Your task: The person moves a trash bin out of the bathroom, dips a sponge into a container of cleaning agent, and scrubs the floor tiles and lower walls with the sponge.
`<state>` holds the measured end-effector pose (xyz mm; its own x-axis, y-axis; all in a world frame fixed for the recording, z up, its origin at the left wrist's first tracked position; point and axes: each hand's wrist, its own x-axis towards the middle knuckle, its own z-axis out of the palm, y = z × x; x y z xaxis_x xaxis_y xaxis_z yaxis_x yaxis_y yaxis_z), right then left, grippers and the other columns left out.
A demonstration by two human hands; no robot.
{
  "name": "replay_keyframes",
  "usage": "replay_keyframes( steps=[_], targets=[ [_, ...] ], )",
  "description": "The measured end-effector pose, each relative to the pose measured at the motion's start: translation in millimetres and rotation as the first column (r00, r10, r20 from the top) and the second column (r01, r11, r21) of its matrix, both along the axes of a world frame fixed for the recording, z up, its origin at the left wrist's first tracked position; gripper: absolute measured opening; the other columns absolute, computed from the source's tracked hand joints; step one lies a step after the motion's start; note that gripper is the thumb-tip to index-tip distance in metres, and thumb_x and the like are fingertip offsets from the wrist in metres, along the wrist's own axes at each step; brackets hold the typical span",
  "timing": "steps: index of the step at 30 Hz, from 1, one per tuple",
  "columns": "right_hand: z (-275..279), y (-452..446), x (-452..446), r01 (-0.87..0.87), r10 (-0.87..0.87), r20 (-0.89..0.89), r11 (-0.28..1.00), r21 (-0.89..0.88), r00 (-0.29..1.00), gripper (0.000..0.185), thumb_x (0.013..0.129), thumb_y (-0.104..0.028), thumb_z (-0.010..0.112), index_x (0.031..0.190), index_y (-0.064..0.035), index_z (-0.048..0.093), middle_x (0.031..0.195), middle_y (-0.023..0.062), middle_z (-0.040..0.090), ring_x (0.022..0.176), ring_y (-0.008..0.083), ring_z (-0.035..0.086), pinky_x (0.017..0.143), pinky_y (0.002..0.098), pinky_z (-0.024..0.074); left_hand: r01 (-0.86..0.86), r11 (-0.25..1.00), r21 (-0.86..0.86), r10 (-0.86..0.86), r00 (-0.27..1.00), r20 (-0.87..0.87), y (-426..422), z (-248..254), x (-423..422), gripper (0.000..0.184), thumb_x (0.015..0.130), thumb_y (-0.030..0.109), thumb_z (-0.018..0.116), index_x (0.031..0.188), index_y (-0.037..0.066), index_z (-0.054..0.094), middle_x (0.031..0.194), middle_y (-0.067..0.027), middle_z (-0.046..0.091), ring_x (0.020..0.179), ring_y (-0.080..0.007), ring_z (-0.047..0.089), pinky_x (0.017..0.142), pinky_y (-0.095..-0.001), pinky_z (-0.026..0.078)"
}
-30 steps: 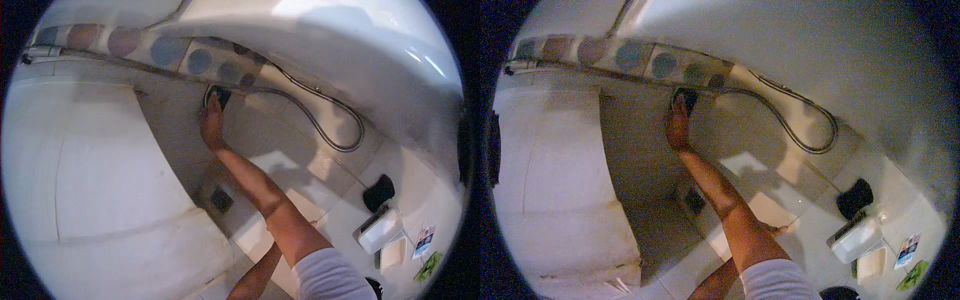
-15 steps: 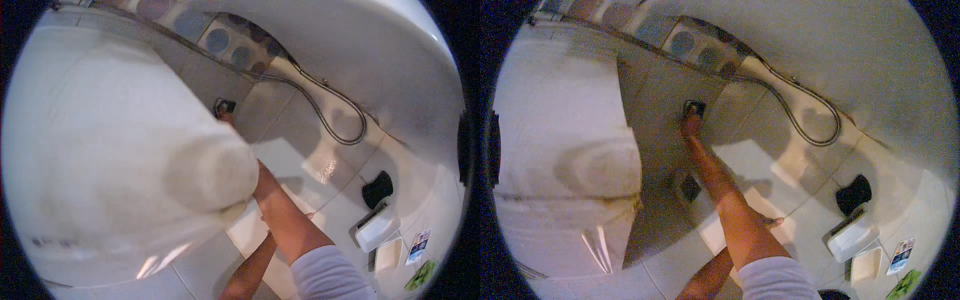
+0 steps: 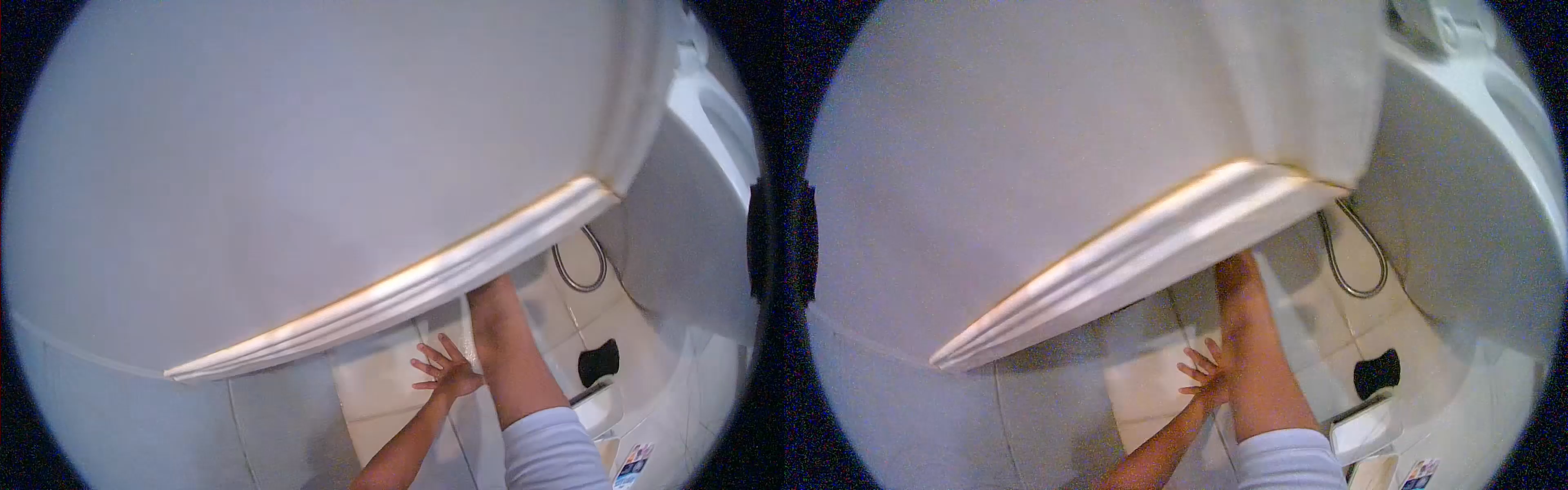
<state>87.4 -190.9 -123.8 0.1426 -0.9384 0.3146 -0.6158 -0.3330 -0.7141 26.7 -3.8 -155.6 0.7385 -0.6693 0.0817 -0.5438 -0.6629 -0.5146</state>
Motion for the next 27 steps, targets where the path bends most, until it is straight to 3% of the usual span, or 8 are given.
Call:
replay_keyframes(
  steps=[3, 5, 18, 21, 22, 24, 26, 27],
  targets=[
    [-3.9, 3.9, -5.5, -0.031, 0.029, -0.097, 0.999, -0.019, 0.995, 0.051, 0.092, -0.039, 0.046, 0.127, -0.0020, 0.044, 0.112, 0.0227, 0.052, 0.103, 0.0391, 0.052, 0.087, 0.0510, 0.0418, -0.056, 0.998, -0.002, 0.051, 0.937, -0.346, -6.1, 26.6, 2.3, 0.152, 0.046, 0.070, 0.077, 0.139, 0.015, -0.029, 0.136, -0.0296, -0.038, 0.120, -0.0587, -0.033, 0.083, -0.0827, 0.000],
    [-10.5, 3.2, -11.9, -0.056, 0.051, -0.152, 0.998, -0.027, 0.987, 0.051, 0.092, -0.038, 0.046, 0.128, -0.0024, 0.043, 0.114, 0.0225, 0.051, 0.106, 0.0386, 0.051, 0.088, 0.0509, 0.0413, -0.042, 0.985, 0.168, 0.170, 0.426, -0.889, -9.4, 74.6, 22.7, 0.151, 0.046, 0.071, 0.077, 0.140, 0.015, -0.028, 0.137, -0.0294, -0.037, 0.121, -0.0585, -0.032, 0.083, -0.0828, -0.001],
    [0.2, -16.2, -14.7, -0.222, 0.197, -0.320, 0.974, -0.043, 0.927, 0.052, 0.091, -0.037, 0.049, 0.131, -0.0050, 0.042, 0.131, 0.0210, 0.044, 0.119, 0.0351, 0.045, 0.096, 0.0501, 0.0386, 0.030, 0.995, 0.095, 0.073, 0.420, -0.905, -1.8, 119.1, 27.2, 0.149, 0.045, 0.066, 0.080, 0.143, 0.016, -0.021, 0.142, -0.0274, -0.031, 0.126, -0.0556, -0.028, 0.086, -0.0812, -0.001],
    [-71.4, -34.6, -7.1, -0.374, 0.293, -0.238, 0.622, -0.688, 0.926, 0.053, 0.090, -0.036, 0.050, 0.132, -0.0055, 0.041, 0.134, 0.0206, 0.043, 0.122, 0.0343, 0.043, 0.098, 0.0499, 0.0379, 0.019, 0.992, 0.126, 0.103, 0.461, -0.881, 20.7, 105.3, 15.0, 0.152, 0.043, 0.067, 0.080, 0.142, 0.017, -0.024, 0.141, -0.0279, -0.032, 0.126, -0.0551, -0.028, 0.087, -0.0802, -0.002],
    [17.4, 7.9, -49.1, -0.564, 0.569, -0.421, 0.812, 0.152, 0.706, 0.057, 0.081, -0.029, 0.061, 0.134, -0.0157, 0.043, 0.136, 0.0194, 0.043, 0.114, 0.0396, 0.051, 0.095, 0.0537, 0.0403, 0.010, 0.996, 0.091, 0.076, 0.457, -0.886, 6.3, 95.9, 13.1, 0.153, 0.042, 0.068, 0.080, 0.141, 0.017, -0.025, 0.141, -0.0282, -0.033, 0.126, -0.0549, -0.028, 0.087, -0.0799, -0.002],
    [36.4, 51.4, -138.0, -0.436, 0.441, -0.255, 0.896, 0.079, 0.860, 0.062, 0.077, -0.037, 0.063, 0.133, -0.0182, 0.045, 0.140, 0.0122, 0.041, 0.128, 0.0368, 0.037, 0.098, 0.0670, 0.0244, -0.013, 1.000, 0.020, 0.024, 0.446, -0.895, 1.3, 90.1, 13.6, 0.155, 0.041, 0.068, 0.080, 0.140, 0.016, -0.028, 0.140, -0.0290, -0.034, 0.126, -0.0540, -0.029, 0.088, -0.0795, -0.002],
    [49.8, 66.9, -215.3, -0.006, 0.227, -0.595, 0.937, 0.350, 0.771, 0.071, 0.082, -0.045, 0.058, 0.137, -0.0064, 0.037, 0.147, 0.0159, 0.026, 0.136, 0.0346, 0.022, 0.106, 0.0602, 0.0147, -0.020, 0.999, 0.039, 0.044, 0.445, -0.895, -0.5, 92.1, 14.4, 0.152, 0.044, 0.067, 0.080, 0.140, 0.014, -0.025, 0.142, -0.0285, -0.030, 0.127, -0.0535, -0.026, 0.090, -0.0788, 0.001],
    [11.4, 72.7, -245.3, 0.104, -0.061, -0.592, 0.994, 0.039, 0.804, 0.059, 0.083, -0.039, 0.057, 0.131, -0.0072, 0.046, 0.147, 0.0089, 0.030, 0.133, 0.0381, 0.027, 0.105, 0.0641, 0.0125, -0.019, 0.999, 0.036, 0.041, 0.463, -0.886, 0.0, 95.3, 12.6, 0.146, 0.048, 0.065, 0.079, 0.143, 0.013, -0.019, 0.143, -0.0292, -0.025, 0.130, -0.0533, -0.021, 0.091, -0.0787, 0.003]
  ],
)
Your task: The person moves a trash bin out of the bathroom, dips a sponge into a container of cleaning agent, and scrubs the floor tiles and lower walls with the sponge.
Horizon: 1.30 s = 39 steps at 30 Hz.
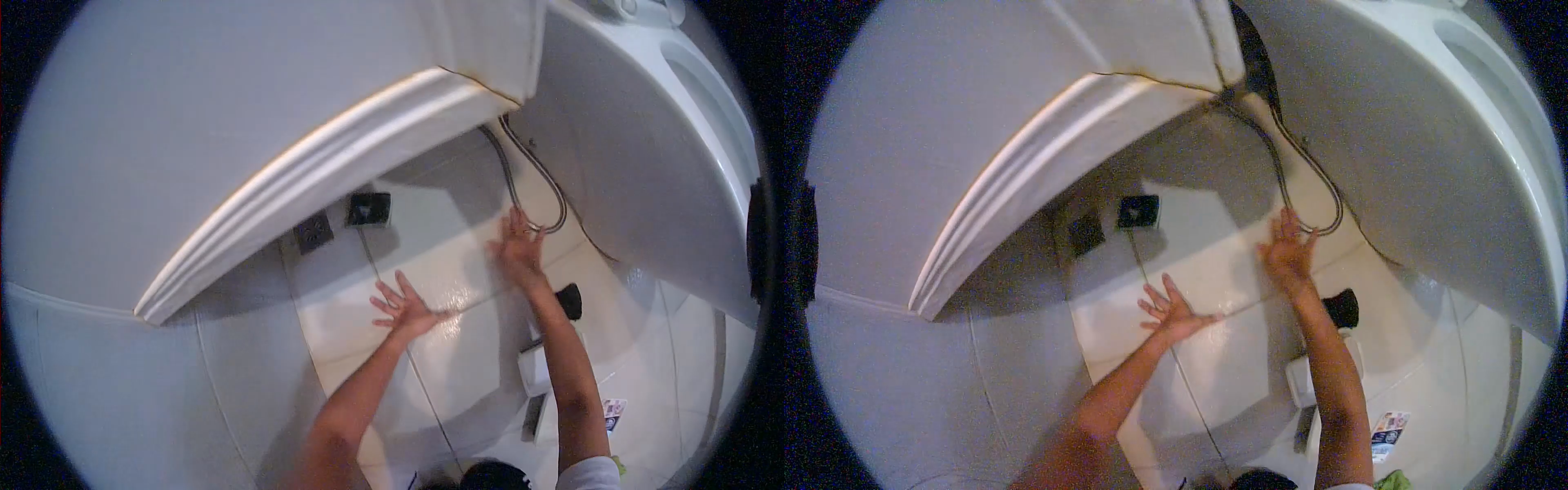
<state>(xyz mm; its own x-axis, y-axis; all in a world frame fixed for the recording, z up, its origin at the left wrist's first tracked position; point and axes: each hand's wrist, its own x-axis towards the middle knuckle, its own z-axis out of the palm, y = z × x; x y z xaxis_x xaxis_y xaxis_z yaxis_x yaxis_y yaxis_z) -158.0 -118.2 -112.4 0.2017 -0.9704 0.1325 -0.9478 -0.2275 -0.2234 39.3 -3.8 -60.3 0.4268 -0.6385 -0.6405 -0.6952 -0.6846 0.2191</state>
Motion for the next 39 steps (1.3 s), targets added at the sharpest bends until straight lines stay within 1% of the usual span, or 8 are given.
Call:
replay_keyframes(
  steps=[3, 9, 16, 19, 30, 35, 38, 39],
  targets=[
    [12.4, 0.9, -17.4, -0.010, 0.012, -0.049, 0.999, 0.031, 0.999, 0.058, 0.087, -0.041, 0.049, 0.135, -0.0087, 0.043, 0.150, 0.0080, 0.023, 0.136, 0.0398, 0.019, 0.107, 0.0627, 0.0079, -0.073, 0.928, -0.366, 0.140, 0.977, 0.158, -24.3, -15.2, 31.8, 0.107, 0.065, 0.054, 0.073, 0.144, 0.010, 0.015, 0.142, -0.0315, 0.009, 0.131, -0.0471, 0.010, 0.099, -0.0677, 0.016],
    [3.7, -22.1, 30.3, 0.365, -0.355, 0.121, 0.928, -0.076, 0.927, 0.054, 0.089, -0.031, 0.046, 0.136, -0.0045, 0.040, 0.150, 0.0082, 0.024, 0.137, 0.0374, 0.017, 0.107, 0.0613, 0.0074, 0.651, 0.522, -0.551, -0.225, 0.728, 0.647, -149.2, -56.3, 116.9, 0.062, 0.078, 0.043, 0.062, 0.134, 0.025, 0.042, 0.134, -0.0238, 0.038, 0.124, -0.0481, 0.032, 0.099, -0.0578, 0.032],
    [19.8, -31.2, 23.4, 0.398, -0.401, 0.069, 0.916, 0.047, 0.914, 0.056, 0.090, -0.029, 0.043, 0.139, -0.0048, 0.034, 0.149, 0.0072, 0.023, 0.137, 0.0344, 0.016, 0.107, 0.0616, 0.0084, 0.499, 0.681, -0.536, -0.028, 0.749, 0.662, -208.7, -24.5, 170.6, 0.060, 0.083, 0.036, 0.060, 0.126, -0.003, 0.046, 0.120, -0.0249, 0.050, 0.111, -0.0410, 0.048, 0.095, -0.0493, 0.038],
    [28.4, -31.5, 23.1, 0.401, -0.406, 0.054, 0.913, 0.076, 0.912, 0.056, 0.090, -0.029, 0.042, 0.139, -0.0043, 0.033, 0.149, 0.0072, 0.023, 0.137, 0.0347, 0.017, 0.107, 0.0615, 0.0094, 0.875, 0.102, -0.473, 0.248, 0.438, 0.864, -258.2, 101.0, 205.2, 0.058, 0.076, 0.025, 0.067, 0.126, 0.001, 0.048, 0.115, -0.0229, 0.054, 0.109, -0.0402, 0.049, 0.096, -0.0453, 0.038],
    [25.9, -35.8, 24.2, 0.407, -0.407, 0.065, 0.913, 0.008, 0.911, 0.058, 0.087, -0.029, 0.046, 0.138, -0.0033, 0.036, 0.148, 0.0117, 0.025, 0.135, 0.0385, 0.022, 0.105, 0.0634, 0.0143, 0.763, 0.522, -0.382, -0.130, 0.514, 0.848, -270.0, 17.4, 198.0, 0.034, 0.080, 0.017, 0.060, 0.112, 0.005, 0.057, 0.115, -0.0176, 0.058, 0.103, -0.0351, 0.056, 0.087, -0.0459, 0.044],
    [20.0, -34.4, 28.2, 0.393, -0.393, 0.044, 0.920, -0.002, 0.919, 0.061, 0.086, -0.032, 0.047, 0.138, -0.0019, 0.035, 0.149, 0.0117, 0.022, 0.134, 0.0379, 0.022, 0.106, 0.0614, 0.0139, 0.801, -0.090, -0.592, -0.001, 0.594, 0.804, -296.1, 63.0, 244.4, 0.019, 0.084, 0.015, 0.056, 0.098, 0.003, 0.062, 0.089, -0.0160, 0.063, 0.083, -0.0359, 0.061, 0.072, -0.0438, 0.049],
    [17.8, -32.7, 28.3, 0.392, -0.389, 0.062, 0.918, -0.051, 0.919, 0.061, 0.086, -0.031, 0.047, 0.138, -0.0018, 0.035, 0.148, 0.0129, 0.023, 0.133, 0.0388, 0.023, 0.106, 0.0612, 0.0142, 0.864, 0.502, -0.047, -0.128, 0.127, 0.984, -334.4, -1.0, 314.6, 0.027, 0.084, 0.018, 0.055, 0.108, 0.007, 0.061, 0.082, -0.0134, 0.064, 0.076, -0.0320, 0.062, 0.070, -0.0395, 0.052],
    [19.0, -32.2, 28.0, 0.401, -0.397, 0.066, 0.915, -0.055, 0.915, 0.061, 0.086, -0.031, 0.047, 0.138, -0.0018, 0.035, 0.148, 0.0129, 0.023, 0.133, 0.0388, 0.023, 0.106, 0.0612, 0.0142, 0.910, 0.413, -0.027, -0.213, 0.125, 0.969, -326.4, -25.0, 301.6, 0.033, 0.083, 0.020, 0.056, 0.113, 0.007, 0.059, 0.086, -0.0126, 0.064, 0.076, -0.0300, 0.063, 0.070, -0.0386, 0.053]
  ],
)
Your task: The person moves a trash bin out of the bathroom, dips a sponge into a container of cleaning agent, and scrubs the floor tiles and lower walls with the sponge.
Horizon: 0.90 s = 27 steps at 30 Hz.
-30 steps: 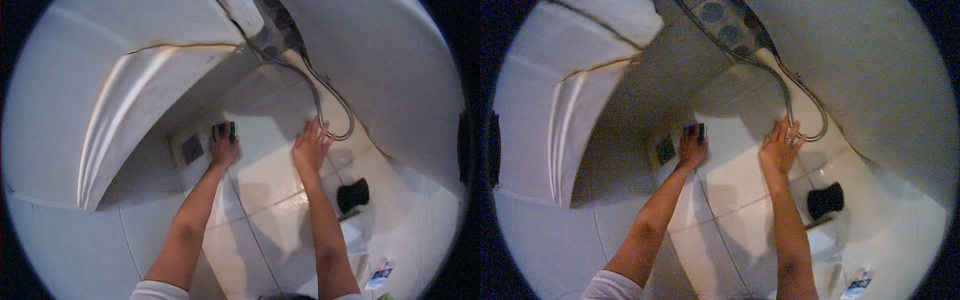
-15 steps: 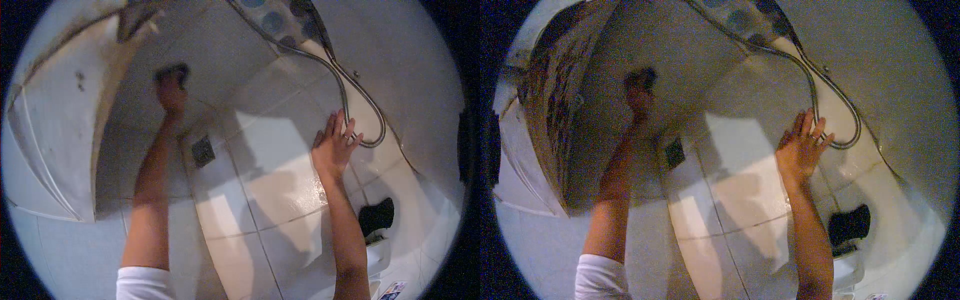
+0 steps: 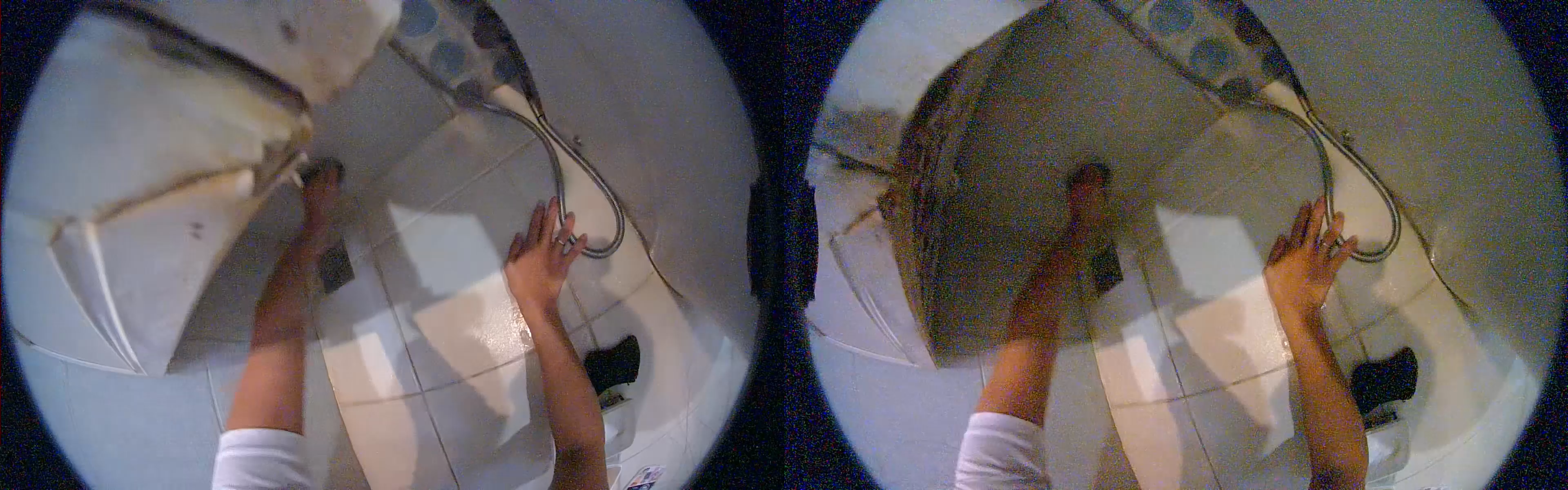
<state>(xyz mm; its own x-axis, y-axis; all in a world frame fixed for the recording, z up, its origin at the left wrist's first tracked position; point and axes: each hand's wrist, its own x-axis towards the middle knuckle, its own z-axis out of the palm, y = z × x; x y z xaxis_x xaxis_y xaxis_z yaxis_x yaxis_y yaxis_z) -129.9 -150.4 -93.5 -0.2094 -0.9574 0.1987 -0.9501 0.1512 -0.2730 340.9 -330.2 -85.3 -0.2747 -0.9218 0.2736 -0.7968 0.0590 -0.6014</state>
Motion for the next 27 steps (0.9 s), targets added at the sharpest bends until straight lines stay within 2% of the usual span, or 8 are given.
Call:
replay_keyframes(
  steps=[1, 4, 11, 12, 14, 15, 19, 27],
  targets=[
    [1.9, -0.9, -0.5, -0.006, 0.005, 0.028, 0.999, 0.036, 1.000, 0.060, 0.086, -0.030, 0.046, 0.138, -0.0020, 0.035, 0.149, 0.0128, 0.022, 0.133, 0.0389, 0.023, 0.106, 0.0611, 0.0142, 0.017, 1.000, -0.012, -0.017, 1.000, 0.001, 11.9, 8.1, -32.5, 0.033, 0.083, 0.020, 0.056, 0.113, 0.007, 0.059, 0.086, -0.0126, 0.064, 0.076, -0.0300, 0.063, 0.070, -0.0386, 0.053],
    [5.4, -2.5, -4.1, -0.028, 0.025, 0.042, 0.998, 0.061, 0.999, 0.060, 0.086, -0.029, 0.046, 0.138, -0.0019, 0.035, 0.149, 0.0129, 0.022, 0.133, 0.0391, 0.022, 0.106, 0.0610, 0.0140, -0.012, 0.989, -0.149, -0.035, 0.950, -0.312, 48.6, 50.6, -93.2, 0.041, 0.082, 0.018, 0.057, 0.121, 0.005, 0.053, 0.104, -0.0134, 0.062, 0.095, -0.0278, 0.060, 0.083, -0.0426, 0.049],
    [3.0, 1.9, -2.0, -0.049, 0.047, 0.049, 0.998, 0.044, 0.998, 0.060, 0.086, -0.029, 0.045, 0.138, -0.0012, 0.034, 0.149, 0.0138, 0.021, 0.134, 0.0393, 0.020, 0.107, 0.0609, 0.0114, 0.296, 0.864, -0.407, -0.420, 0.870, -0.259, -5.9, 117.9, -25.1, 0.030, 0.087, 0.011, 0.051, 0.114, -0.002, 0.055, 0.109, -0.0197, 0.060, 0.106, -0.0302, 0.055, 0.092, -0.0427, 0.042],
    [4.9, -1.5, 0.2, -0.056, 0.054, 0.049, 0.997, 0.045, 0.997, 0.060, 0.086, -0.029, 0.045, 0.138, -0.0012, 0.034, 0.149, 0.0138, 0.021, 0.134, 0.0393, 0.020, 0.107, 0.0609, 0.0114, 0.291, 0.866, -0.407, -0.414, 0.873, -0.259, -9.5, 108.6, -27.1, 0.030, 0.087, 0.011, 0.051, 0.114, -0.002, 0.055, 0.109, -0.0197, 0.060, 0.106, -0.0302, 0.055, 0.092, -0.0427, 0.042],
    [5.2, -1.1, 0.0, -0.058, 0.056, 0.047, 0.998, 0.039, 0.997, 0.059, 0.086, -0.029, 0.044, 0.138, -0.0020, 0.034, 0.149, 0.0137, 0.020, 0.134, 0.0392, 0.020, 0.107, 0.0608, 0.0111, 0.154, 0.987, -0.048, -0.149, 0.983, 0.105, -14.6, 73.3, -69.0, 0.026, 0.088, 0.011, 0.047, 0.110, 0.000, 0.057, 0.106, -0.0231, 0.059, 0.101, -0.0355, 0.055, 0.089, -0.0492, 0.041],
    [4.4, -0.5, 0.8, -0.058, 0.055, 0.050, 0.997, 0.042, 0.997, 0.059, 0.086, -0.029, 0.044, 0.138, -0.0020, 0.034, 0.149, 0.0137, 0.020, 0.134, 0.0392, 0.020, 0.107, 0.0608, 0.0111, 0.155, 0.987, -0.044, -0.150, 0.983, 0.108, -5.8, 73.2, -87.2, 0.026, 0.088, 0.011, 0.047, 0.110, 0.000, 0.057, 0.106, -0.0231, 0.059, 0.101, -0.0355, 0.055, 0.089, -0.0492, 0.041],
    [4.1, -5.3, -1.7, -0.068, 0.067, 0.064, 0.998, 0.009, 0.996, 0.058, 0.083, -0.028, 0.048, 0.135, -0.0025, 0.040, 0.147, 0.0150, 0.025, 0.134, 0.0398, 0.022, 0.106, 0.0611, 0.0156, 0.152, 0.984, -0.089, -0.159, 0.984, -0.085, 47.6, 109.1, -95.5, 0.027, 0.088, 0.011, 0.047, 0.111, 0.001, 0.056, 0.108, -0.0229, 0.058, 0.101, -0.0361, 0.055, 0.089, -0.0492, 0.041],
    [4.1, -2.3, -0.9, -0.081, 0.081, 0.043, 0.997, 0.001, 0.996, 0.059, 0.083, -0.028, 0.049, 0.135, -0.0029, 0.040, 0.148, 0.0159, 0.022, 0.132, 0.0409, 0.023, 0.105, 0.0618, 0.0168, 0.018, 0.949, -0.313, -0.088, 0.974, -0.210, 124.7, 178.9, -32.1, 0.029, 0.088, 0.011, 0.048, 0.115, 0.003, 0.055, 0.111, -0.0224, 0.057, 0.102, -0.0374, 0.055, 0.089, -0.0494, 0.041]
  ],
)
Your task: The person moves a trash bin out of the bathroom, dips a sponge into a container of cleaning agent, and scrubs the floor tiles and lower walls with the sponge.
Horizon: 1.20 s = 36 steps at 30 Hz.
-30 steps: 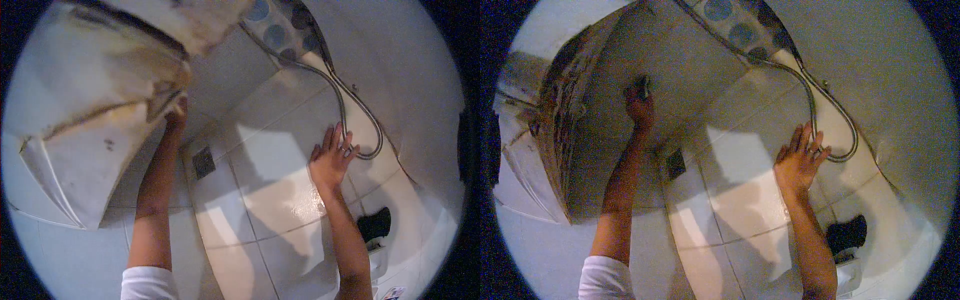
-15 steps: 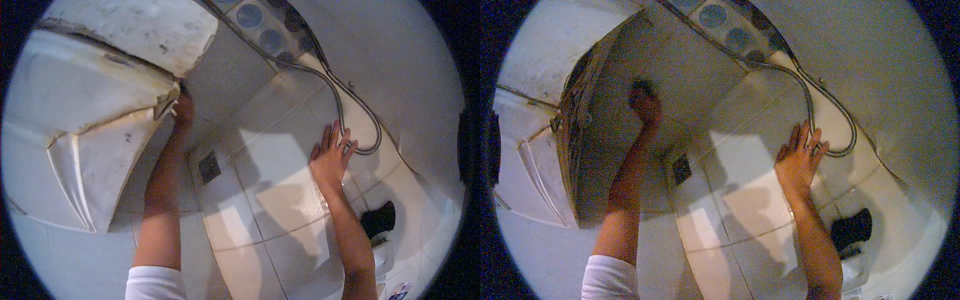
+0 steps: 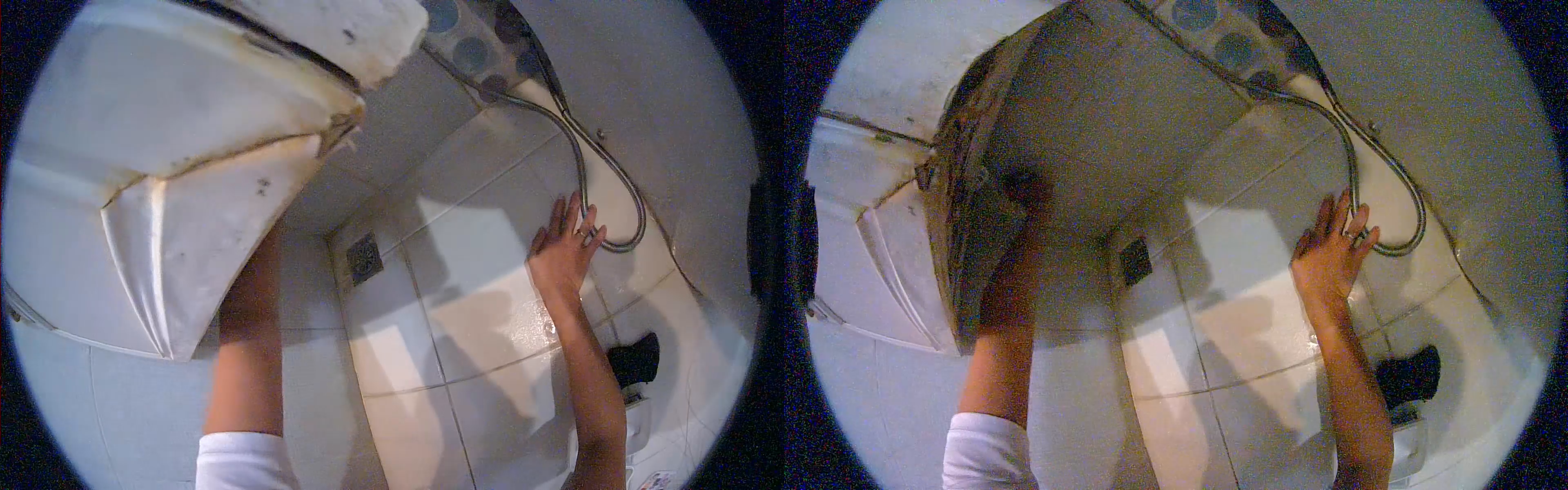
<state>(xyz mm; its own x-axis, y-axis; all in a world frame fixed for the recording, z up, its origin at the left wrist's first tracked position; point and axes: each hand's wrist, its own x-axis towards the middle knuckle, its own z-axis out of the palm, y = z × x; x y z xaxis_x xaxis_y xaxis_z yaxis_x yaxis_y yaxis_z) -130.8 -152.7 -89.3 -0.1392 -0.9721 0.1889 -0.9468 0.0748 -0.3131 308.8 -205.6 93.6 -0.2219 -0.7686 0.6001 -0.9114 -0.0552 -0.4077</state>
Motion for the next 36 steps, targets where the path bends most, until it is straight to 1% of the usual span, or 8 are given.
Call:
replay_keyframes(
  steps=[20, 24, 27, 29, 30, 33, 35, 36],
  targets=[
    [-7.5, 3.7, -7.0, -0.029, 0.033, 0.043, 0.996, -0.080, 0.999, 0.060, 0.082, -0.028, 0.051, 0.133, 0.0001, 0.042, 0.145, 0.0189, 0.026, 0.131, 0.0428, 0.023, 0.104, 0.0626, 0.0188, 0.199, 0.962, 0.186, -0.224, 0.967, 0.124, -60.2, -54.6, -67.3, 0.036, 0.087, 0.012, 0.049, 0.123, 0.009, 0.051, 0.118, -0.0212, 0.053, 0.103, -0.0406, 0.054, 0.091, -0.0498, 0.042],
    [1.8, 4.3, -8.8, -0.039, 0.037, 0.028, 0.997, 0.063, 0.999, 0.061, 0.084, -0.029, 0.048, 0.138, -0.0033, 0.036, 0.148, 0.0172, 0.022, 0.134, 0.0407, 0.019, 0.106, 0.0595, 0.0159, 0.307, 0.946, -0.103, -0.316, 0.945, -0.085, -39.0, -37.8, -89.8, 0.028, 0.093, 0.022, 0.048, 0.115, 0.006, 0.056, 0.113, -0.0195, 0.059, 0.105, -0.0408, 0.054, 0.096, -0.0486, 0.038],
    [-0.9, 4.6, -3.9, -0.028, 0.026, 0.022, 0.998, 0.060, 0.999, 0.061, 0.084, -0.028, 0.049, 0.138, -0.0033, 0.036, 0.147, 0.0175, 0.024, 0.134, 0.0409, 0.019, 0.106, 0.0594, 0.0160, 0.314, 0.936, 0.161, -0.255, 0.917, -0.306, -70.9, -60.1, -46.7, 0.029, 0.093, 0.023, 0.048, 0.115, 0.006, 0.057, 0.112, -0.0200, 0.059, 0.104, -0.0410, 0.054, 0.096, -0.0479, 0.038],
    [-7.3, 4.3, -5.6, -0.026, 0.027, 0.027, 0.999, -0.037, 0.999, 0.061, 0.083, -0.028, 0.049, 0.138, -0.0037, 0.036, 0.146, 0.0177, 0.025, 0.134, 0.0410, 0.020, 0.106, 0.0593, 0.0159, 0.053, 0.991, 0.125, -0.047, 0.998, -0.045, -79.3, -72.5, -49.6, 0.028, 0.093, 0.023, 0.048, 0.112, 0.005, 0.059, 0.106, -0.0200, 0.061, 0.100, -0.0390, 0.056, 0.092, -0.0477, 0.041],
    [-6.9, 2.7, -3.9, -0.017, 0.018, 0.024, 0.999, -0.045, 1.000, 0.061, 0.083, -0.028, 0.049, 0.138, -0.0037, 0.036, 0.146, 0.0177, 0.025, 0.134, 0.0410, 0.020, 0.106, 0.0593, 0.0159, 0.062, 0.991, 0.117, -0.056, 0.997, -0.047, -75.5, -77.2, -48.3, 0.028, 0.093, 0.023, 0.048, 0.112, 0.005, 0.059, 0.106, -0.0200, 0.061, 0.100, -0.0390, 0.056, 0.092, -0.0477, 0.041],
    [-2.2, 5.1, -9.3, -0.023, 0.022, 0.031, 1.000, 0.021, 0.999, 0.060, 0.083, -0.028, 0.050, 0.137, -0.0039, 0.037, 0.146, 0.0175, 0.026, 0.134, 0.0411, 0.021, 0.106, 0.0594, 0.0157, 0.102, 0.995, -0.013, -0.081, 0.858, 0.507, -48.2, -68.2, -80.5, 0.025, 0.093, 0.021, 0.047, 0.106, 0.005, 0.061, 0.096, -0.0188, 0.064, 0.094, -0.0379, 0.059, 0.085, -0.0477, 0.044],
    [0.1, 3.9, -5.6, -0.017, 0.016, 0.034, 1.000, 0.006, 0.999, 0.061, 0.083, -0.027, 0.050, 0.137, -0.0039, 0.037, 0.146, 0.0172, 0.026, 0.134, 0.0408, 0.020, 0.106, 0.0595, 0.0156, 0.186, 0.982, 0.027, -0.173, 0.951, -0.255, -61.5, -48.4, -80.0, 0.026, 0.091, 0.018, 0.047, 0.107, 0.003, 0.061, 0.106, -0.0199, 0.061, 0.097, -0.0385, 0.058, 0.086, -0.0473, 0.044],
    [-0.5, 3.0, -4.4, -0.017, 0.017, 0.036, 1.000, 0.006, 0.999, 0.061, 0.083, -0.027, 0.050, 0.137, -0.0039, 0.037, 0.146, 0.0172, 0.026, 0.134, 0.0408, 0.020, 0.106, 0.0595, 0.0156, 0.185, 0.982, 0.027, -0.173, 0.952, -0.252, -65.6, -52.3, -75.4, 0.026, 0.091, 0.018, 0.047, 0.107, 0.003, 0.061, 0.106, -0.0199, 0.061, 0.097, -0.0385, 0.058, 0.086, -0.0473, 0.044]
  ],
)
